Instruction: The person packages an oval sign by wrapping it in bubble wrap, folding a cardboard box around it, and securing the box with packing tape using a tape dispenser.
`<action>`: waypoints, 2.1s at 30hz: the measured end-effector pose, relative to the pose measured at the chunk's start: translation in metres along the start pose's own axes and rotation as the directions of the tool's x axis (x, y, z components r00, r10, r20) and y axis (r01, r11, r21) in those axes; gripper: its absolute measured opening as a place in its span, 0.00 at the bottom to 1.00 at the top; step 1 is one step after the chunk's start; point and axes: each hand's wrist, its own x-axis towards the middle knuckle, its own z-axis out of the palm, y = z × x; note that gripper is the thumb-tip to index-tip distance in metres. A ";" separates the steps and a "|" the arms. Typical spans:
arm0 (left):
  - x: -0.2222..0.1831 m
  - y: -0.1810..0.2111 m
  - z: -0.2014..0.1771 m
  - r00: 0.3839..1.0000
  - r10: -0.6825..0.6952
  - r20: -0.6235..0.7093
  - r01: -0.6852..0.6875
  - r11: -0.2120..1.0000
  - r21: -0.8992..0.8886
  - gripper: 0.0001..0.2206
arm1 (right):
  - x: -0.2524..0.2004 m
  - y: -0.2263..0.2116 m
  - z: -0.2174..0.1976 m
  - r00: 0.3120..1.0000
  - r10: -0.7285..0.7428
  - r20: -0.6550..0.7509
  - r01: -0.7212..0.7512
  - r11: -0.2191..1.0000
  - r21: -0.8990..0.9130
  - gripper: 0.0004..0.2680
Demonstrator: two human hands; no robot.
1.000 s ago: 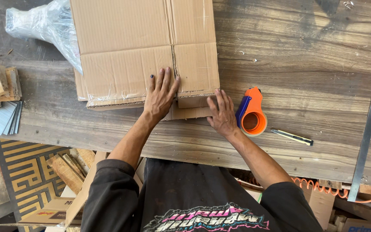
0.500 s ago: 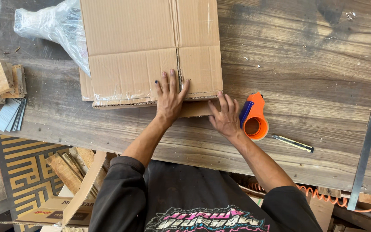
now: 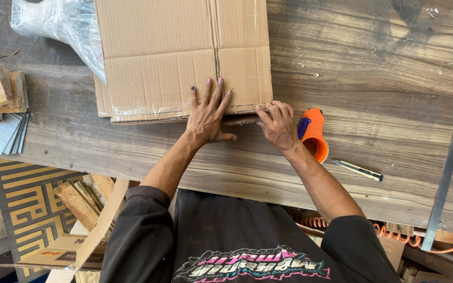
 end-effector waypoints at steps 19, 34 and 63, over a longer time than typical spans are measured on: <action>0.000 0.001 0.035 0.993 -0.054 -0.108 0.054 0.999 -0.007 0.42 | 0.076 -0.055 -0.028 0.932 0.184 0.312 -0.224 0.970 0.096 0.35; -0.103 -0.103 0.144 0.550 -0.666 0.504 -0.403 -0.740 -0.538 0.16 | 0.076 -0.058 -0.030 0.889 0.188 0.418 -0.238 0.969 0.072 0.49; -0.084 -0.082 0.103 0.529 -0.827 0.190 -0.088 -0.276 -0.957 0.48 | 0.075 -0.059 -0.031 0.910 0.175 0.376 -0.231 0.967 0.109 0.50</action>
